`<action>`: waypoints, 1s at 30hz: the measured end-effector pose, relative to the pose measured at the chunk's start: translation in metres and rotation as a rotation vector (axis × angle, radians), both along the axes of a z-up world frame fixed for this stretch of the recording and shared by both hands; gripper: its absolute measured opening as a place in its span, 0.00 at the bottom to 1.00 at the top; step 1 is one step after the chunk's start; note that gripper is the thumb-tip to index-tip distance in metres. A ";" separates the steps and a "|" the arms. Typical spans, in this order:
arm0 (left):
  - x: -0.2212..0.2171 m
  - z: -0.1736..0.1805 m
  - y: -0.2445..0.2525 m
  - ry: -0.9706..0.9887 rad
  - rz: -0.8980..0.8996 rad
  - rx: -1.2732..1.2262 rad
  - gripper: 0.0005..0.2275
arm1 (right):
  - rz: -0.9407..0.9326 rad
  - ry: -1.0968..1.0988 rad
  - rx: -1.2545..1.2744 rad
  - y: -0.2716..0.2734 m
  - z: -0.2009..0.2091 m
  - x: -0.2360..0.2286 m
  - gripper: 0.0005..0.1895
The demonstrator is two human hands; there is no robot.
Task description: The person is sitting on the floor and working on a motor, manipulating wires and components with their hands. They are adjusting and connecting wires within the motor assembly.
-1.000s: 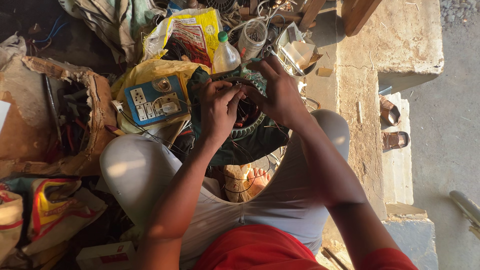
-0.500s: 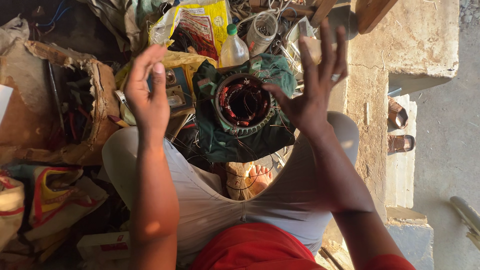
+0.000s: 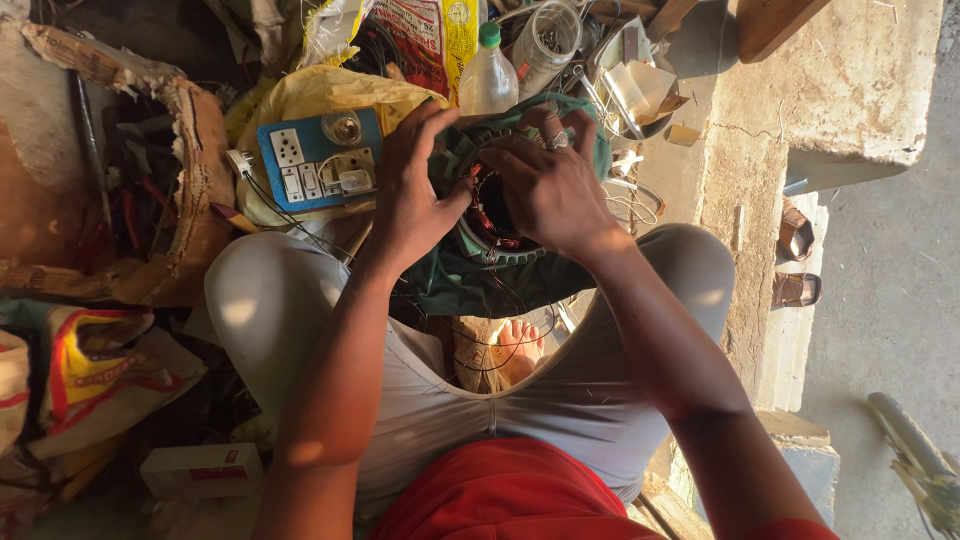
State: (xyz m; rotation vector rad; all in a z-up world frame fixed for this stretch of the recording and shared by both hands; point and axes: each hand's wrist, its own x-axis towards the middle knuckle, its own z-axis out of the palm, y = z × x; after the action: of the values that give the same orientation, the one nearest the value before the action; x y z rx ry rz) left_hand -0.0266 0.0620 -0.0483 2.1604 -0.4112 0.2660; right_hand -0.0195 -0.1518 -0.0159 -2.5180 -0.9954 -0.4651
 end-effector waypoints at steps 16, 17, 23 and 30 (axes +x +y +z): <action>-0.013 0.048 0.019 -0.117 -0.196 0.373 0.12 | 0.018 0.027 -0.089 0.000 -0.005 0.006 0.16; -0.016 0.049 0.020 -0.103 -0.201 0.368 0.12 | 0.010 0.023 -0.101 0.000 -0.005 0.006 0.15; -0.019 0.040 0.023 -0.045 -0.229 0.290 0.17 | 0.017 0.105 0.023 -0.011 -0.001 -0.004 0.20; -0.026 0.056 0.013 -0.024 -0.210 0.543 0.26 | 0.032 0.095 0.105 -0.027 0.010 -0.017 0.17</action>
State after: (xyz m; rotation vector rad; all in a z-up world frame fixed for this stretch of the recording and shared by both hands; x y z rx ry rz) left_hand -0.0525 0.0754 0.0073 2.6137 -0.7908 0.0621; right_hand -0.0370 -0.1793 -0.0056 -2.4039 -0.9495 -0.3737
